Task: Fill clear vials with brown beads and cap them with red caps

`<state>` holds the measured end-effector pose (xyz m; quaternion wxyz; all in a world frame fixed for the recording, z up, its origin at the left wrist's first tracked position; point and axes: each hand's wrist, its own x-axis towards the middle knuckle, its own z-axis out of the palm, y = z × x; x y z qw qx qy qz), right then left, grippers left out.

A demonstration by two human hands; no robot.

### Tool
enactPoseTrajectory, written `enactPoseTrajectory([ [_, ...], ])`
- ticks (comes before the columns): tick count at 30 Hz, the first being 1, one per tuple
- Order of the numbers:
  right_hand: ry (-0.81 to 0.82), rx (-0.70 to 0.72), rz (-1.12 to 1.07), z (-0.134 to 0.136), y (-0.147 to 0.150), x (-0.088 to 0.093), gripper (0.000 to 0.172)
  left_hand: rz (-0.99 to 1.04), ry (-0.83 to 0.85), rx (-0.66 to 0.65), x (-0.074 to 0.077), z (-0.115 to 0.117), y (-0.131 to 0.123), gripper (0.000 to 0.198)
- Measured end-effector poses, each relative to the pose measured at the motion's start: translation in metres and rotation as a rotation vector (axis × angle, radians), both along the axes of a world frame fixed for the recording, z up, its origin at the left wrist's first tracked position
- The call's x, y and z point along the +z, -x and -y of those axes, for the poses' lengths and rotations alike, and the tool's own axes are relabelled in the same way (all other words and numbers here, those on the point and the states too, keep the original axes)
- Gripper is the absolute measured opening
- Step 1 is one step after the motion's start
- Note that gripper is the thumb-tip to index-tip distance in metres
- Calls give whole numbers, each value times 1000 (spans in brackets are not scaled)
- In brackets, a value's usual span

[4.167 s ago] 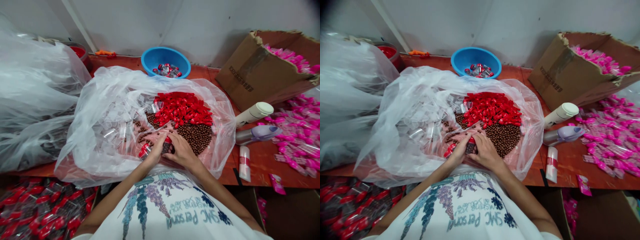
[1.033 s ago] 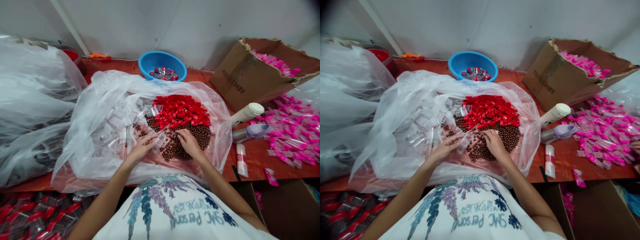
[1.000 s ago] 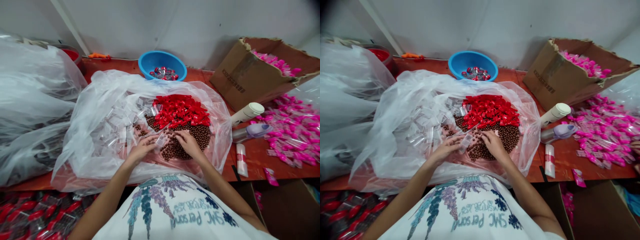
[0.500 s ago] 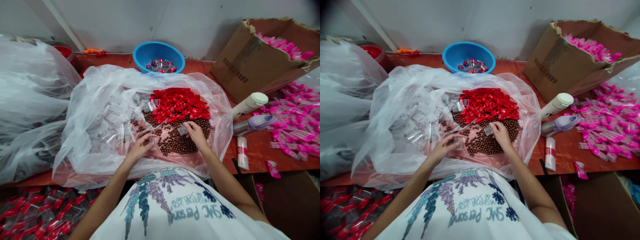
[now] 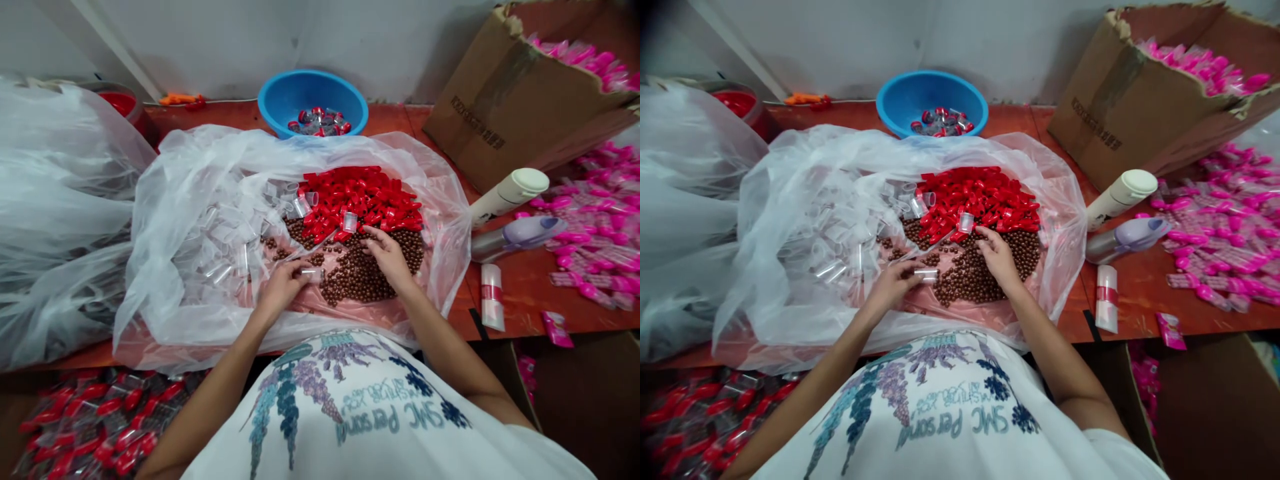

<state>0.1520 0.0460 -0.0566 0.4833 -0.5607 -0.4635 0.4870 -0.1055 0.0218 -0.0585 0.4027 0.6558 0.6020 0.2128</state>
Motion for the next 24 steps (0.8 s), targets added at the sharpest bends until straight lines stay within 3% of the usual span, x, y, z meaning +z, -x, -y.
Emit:
enactPoseTrajectory([
  [4,-45,-1,243,17,-21,-9,29,-21,27,-66,1,-5,-18,30],
  [9,-44,71,477,42,-38,-14,26,-26,18,-236,0,-11,-41,26],
  [17,39,103,390,52,-37,-22,32,117,112,-248,-13,-21,-71,27],
  [24,88,155,255,51,-33,-20,30,427,244,-147,-31,-20,-82,37],
])
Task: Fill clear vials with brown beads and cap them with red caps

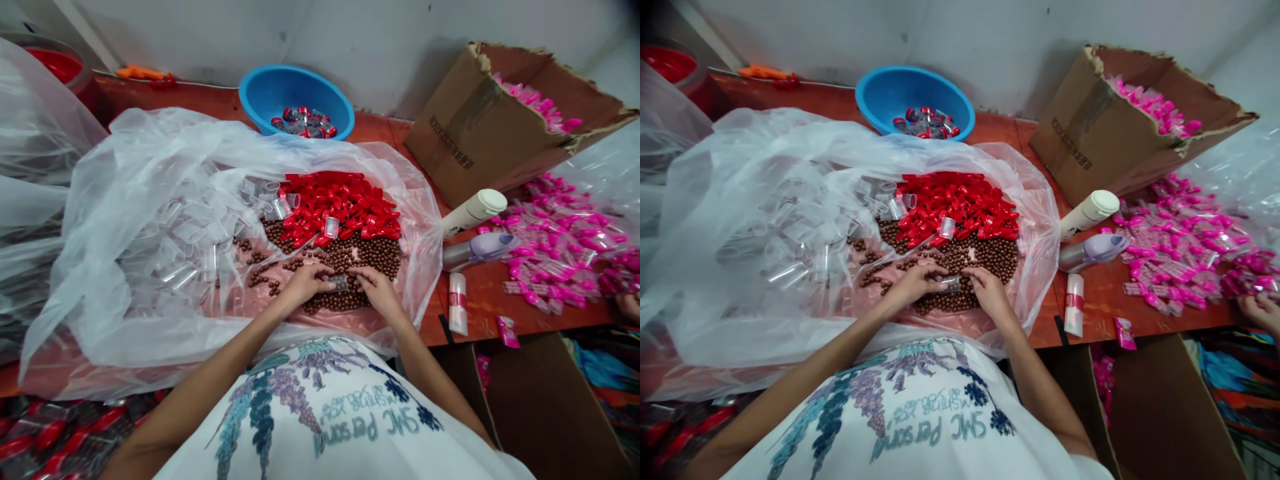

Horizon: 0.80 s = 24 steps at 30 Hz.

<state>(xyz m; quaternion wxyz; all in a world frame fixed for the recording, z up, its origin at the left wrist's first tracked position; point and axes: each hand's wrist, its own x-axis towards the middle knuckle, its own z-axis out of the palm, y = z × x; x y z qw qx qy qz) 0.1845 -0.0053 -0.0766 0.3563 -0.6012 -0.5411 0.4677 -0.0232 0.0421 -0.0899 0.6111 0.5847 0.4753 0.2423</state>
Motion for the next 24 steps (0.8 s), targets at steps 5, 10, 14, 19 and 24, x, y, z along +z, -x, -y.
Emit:
enactPoseTrajectory([
  [5,0,43,7,-7,1,4,31,137,131,25,4,1,1,38],
  [10,-209,36,274,-33,-2,15,23,300,307,103,18,8,9,43],
  [14,-332,81,525,-63,0,24,24,515,409,173,36,17,20,41],
  [19,-422,214,813,-98,10,22,36,618,328,300,61,25,32,37],
  [24,-432,258,829,-105,21,19,24,672,279,358,71,28,39,35],
])
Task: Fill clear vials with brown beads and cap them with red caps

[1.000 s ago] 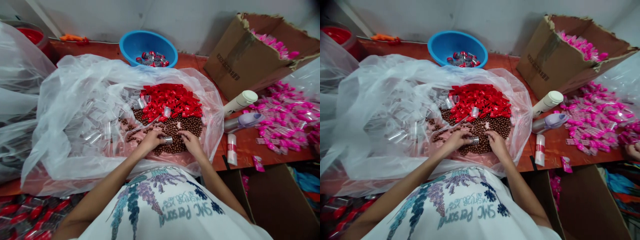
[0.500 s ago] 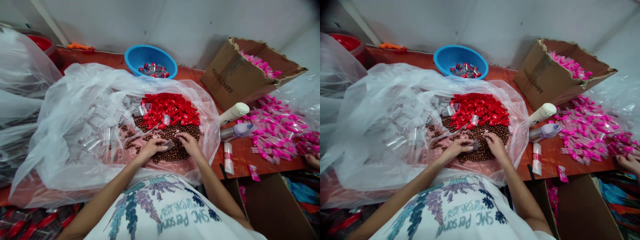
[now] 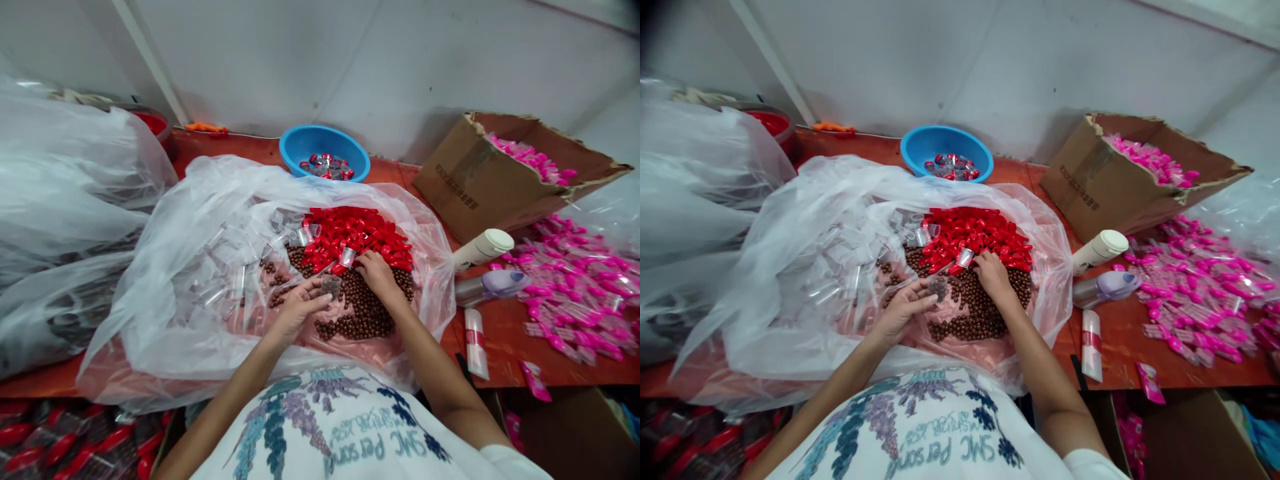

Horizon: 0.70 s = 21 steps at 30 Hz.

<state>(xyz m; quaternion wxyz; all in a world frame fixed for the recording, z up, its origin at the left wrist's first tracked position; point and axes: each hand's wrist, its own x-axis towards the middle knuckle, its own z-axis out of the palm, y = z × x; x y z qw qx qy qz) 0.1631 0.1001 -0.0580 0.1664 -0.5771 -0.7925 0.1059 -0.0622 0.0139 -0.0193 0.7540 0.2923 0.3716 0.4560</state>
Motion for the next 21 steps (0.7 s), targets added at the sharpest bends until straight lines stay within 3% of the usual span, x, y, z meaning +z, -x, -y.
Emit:
enactPoseTrajectory([
  [3,-42,-33,-128,13,9,6,21,-49,-16,31,-2,0,3,36],
  [5,-26,-85,-361,25,15,12,24,-85,-28,27,-2,-1,4,38],
  [9,271,-208,-990,46,28,26,28,-128,-31,-19,-3,-1,0,41],
  [12,448,-264,-1325,54,30,35,33,-138,-50,-33,-6,1,-5,38],
  [17,516,-278,-1516,60,26,42,35,-102,-10,-39,-10,6,-9,39],
  [21,432,-331,-1623,62,27,40,30,-103,-1,-34,-6,10,-7,41],
])
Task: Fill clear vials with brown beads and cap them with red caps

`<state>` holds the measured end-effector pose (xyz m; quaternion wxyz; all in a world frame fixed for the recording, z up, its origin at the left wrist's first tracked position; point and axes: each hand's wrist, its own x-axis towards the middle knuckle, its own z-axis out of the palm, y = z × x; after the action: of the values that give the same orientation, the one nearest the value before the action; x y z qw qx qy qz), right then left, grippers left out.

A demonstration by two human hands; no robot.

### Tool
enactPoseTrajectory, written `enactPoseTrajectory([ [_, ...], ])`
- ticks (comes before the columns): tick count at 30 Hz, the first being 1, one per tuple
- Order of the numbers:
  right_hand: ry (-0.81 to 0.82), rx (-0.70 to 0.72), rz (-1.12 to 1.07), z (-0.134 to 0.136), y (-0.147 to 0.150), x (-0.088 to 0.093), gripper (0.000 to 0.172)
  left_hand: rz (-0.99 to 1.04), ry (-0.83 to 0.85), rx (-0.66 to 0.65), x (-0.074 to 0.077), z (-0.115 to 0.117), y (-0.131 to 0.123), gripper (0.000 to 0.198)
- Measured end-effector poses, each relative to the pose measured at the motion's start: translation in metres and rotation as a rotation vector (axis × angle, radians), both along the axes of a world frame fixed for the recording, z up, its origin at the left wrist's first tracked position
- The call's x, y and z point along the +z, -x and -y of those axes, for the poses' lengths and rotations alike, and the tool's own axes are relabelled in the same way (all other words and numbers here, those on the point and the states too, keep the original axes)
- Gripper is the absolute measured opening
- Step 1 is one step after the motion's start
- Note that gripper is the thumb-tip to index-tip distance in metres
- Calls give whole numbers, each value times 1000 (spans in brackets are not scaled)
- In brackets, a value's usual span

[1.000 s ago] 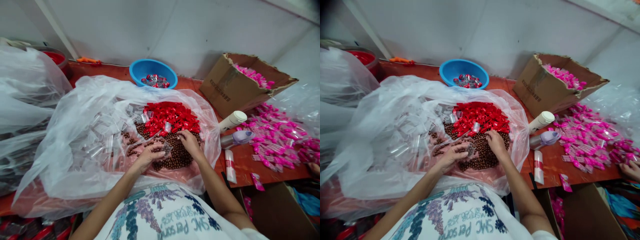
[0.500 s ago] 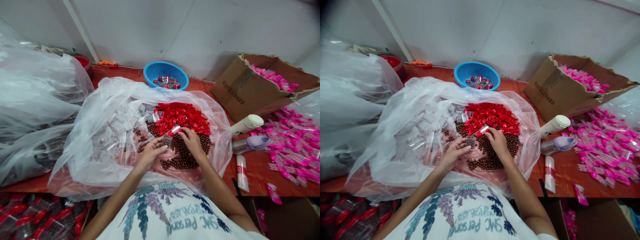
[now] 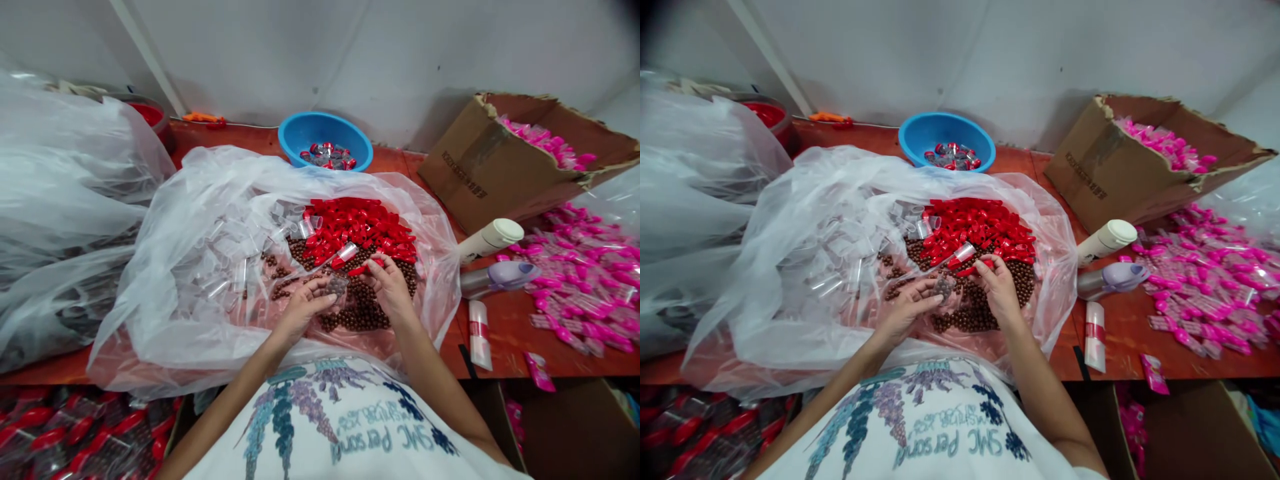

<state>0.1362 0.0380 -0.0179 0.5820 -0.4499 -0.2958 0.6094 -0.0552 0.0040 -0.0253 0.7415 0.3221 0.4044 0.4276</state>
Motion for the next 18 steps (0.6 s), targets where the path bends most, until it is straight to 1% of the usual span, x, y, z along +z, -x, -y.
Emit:
enactPoseTrajectory([
  [2,-8,-32,-4,1,1,-1,32,-30,-17,18,3,1,1,40],
  [5,12,-11,71,4,3,-3,30,-21,-24,4,5,1,2,40],
  [7,30,-3,143,6,4,-4,27,17,2,-16,6,1,2,42],
  [9,42,0,178,8,6,-6,29,50,54,-6,6,1,2,43],
  [13,89,41,179,9,7,-8,33,80,135,20,3,1,4,40],
  [15,103,32,177,9,6,-8,34,82,122,6,1,3,5,39],
  [18,115,16,107,7,5,-9,35,61,106,10,-1,4,7,38],
])
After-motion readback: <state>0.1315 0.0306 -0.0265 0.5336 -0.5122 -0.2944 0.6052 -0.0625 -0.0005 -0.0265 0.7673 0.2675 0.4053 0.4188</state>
